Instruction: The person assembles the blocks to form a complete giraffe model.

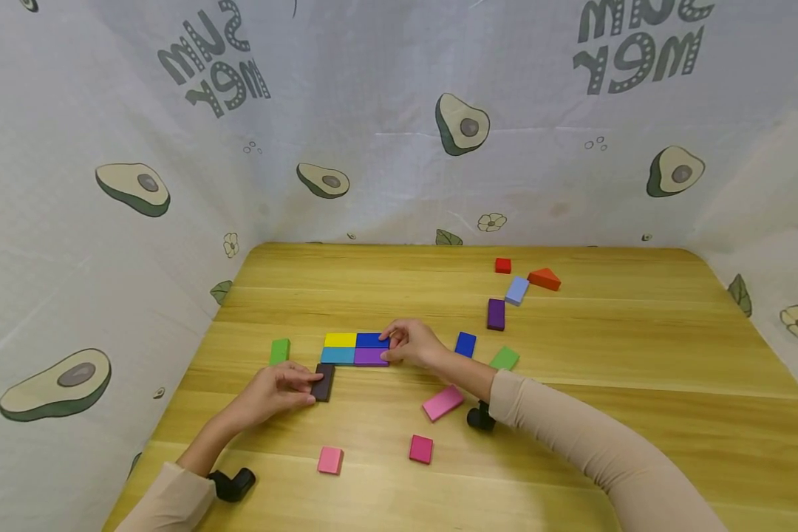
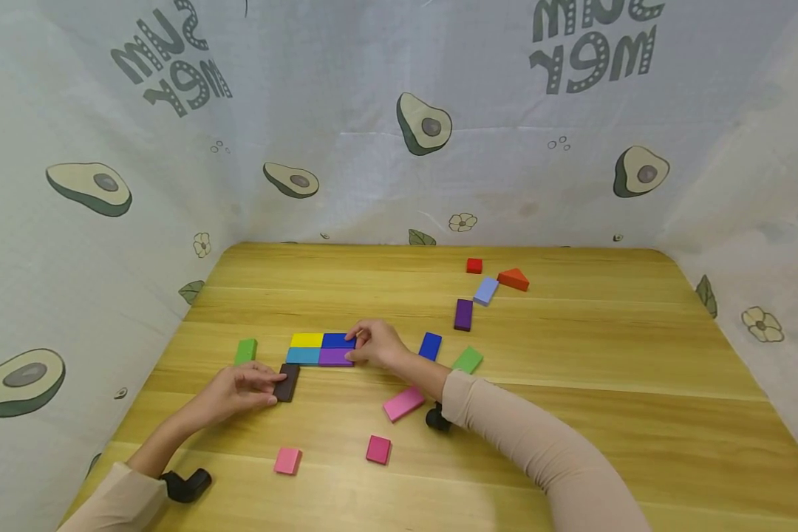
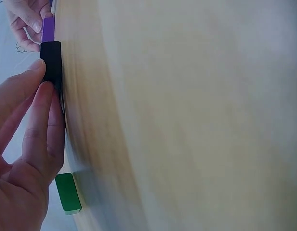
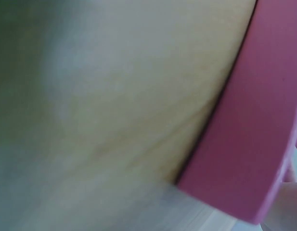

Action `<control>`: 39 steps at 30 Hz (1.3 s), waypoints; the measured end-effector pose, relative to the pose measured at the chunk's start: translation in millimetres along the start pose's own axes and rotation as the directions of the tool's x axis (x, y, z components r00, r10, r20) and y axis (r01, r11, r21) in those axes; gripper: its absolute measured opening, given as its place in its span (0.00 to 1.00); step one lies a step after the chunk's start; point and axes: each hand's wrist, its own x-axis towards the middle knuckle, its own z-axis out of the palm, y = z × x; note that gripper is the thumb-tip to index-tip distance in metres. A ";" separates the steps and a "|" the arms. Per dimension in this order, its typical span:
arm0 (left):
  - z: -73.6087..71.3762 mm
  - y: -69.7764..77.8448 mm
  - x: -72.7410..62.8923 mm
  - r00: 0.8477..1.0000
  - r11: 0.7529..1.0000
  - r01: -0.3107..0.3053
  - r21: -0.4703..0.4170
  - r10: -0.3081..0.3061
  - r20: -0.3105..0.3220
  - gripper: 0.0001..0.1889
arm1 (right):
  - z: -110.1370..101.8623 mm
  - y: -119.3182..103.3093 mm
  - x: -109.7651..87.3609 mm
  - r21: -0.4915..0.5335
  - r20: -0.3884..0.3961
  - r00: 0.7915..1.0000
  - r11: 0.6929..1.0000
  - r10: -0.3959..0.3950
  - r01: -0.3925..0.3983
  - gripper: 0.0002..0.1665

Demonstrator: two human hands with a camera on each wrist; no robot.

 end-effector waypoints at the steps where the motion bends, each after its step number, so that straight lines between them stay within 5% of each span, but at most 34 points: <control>1: 0.0 0.0 -0.1 1.000 1.000 -0.001 0.003 0.001 -0.001 0.19 | 0.2 0.1 0.1 0.004 0.001 1.000 1.000 0.000 0.000 0.18; 28: -0.9 -1.6 1.6 1.000 0.999 -0.012 -0.042 0.013 0.014 0.19 | -0.2 -0.7 -1.2 0.001 0.021 1.000 1.000 -0.019 0.019 0.19; 39: -10.1 2.6 19.5 0.998 0.996 -0.058 -0.064 0.057 -0.024 0.21 | -1.6 0.3 -1.1 0.005 0.011 1.000 1.000 0.004 -0.004 0.18</control>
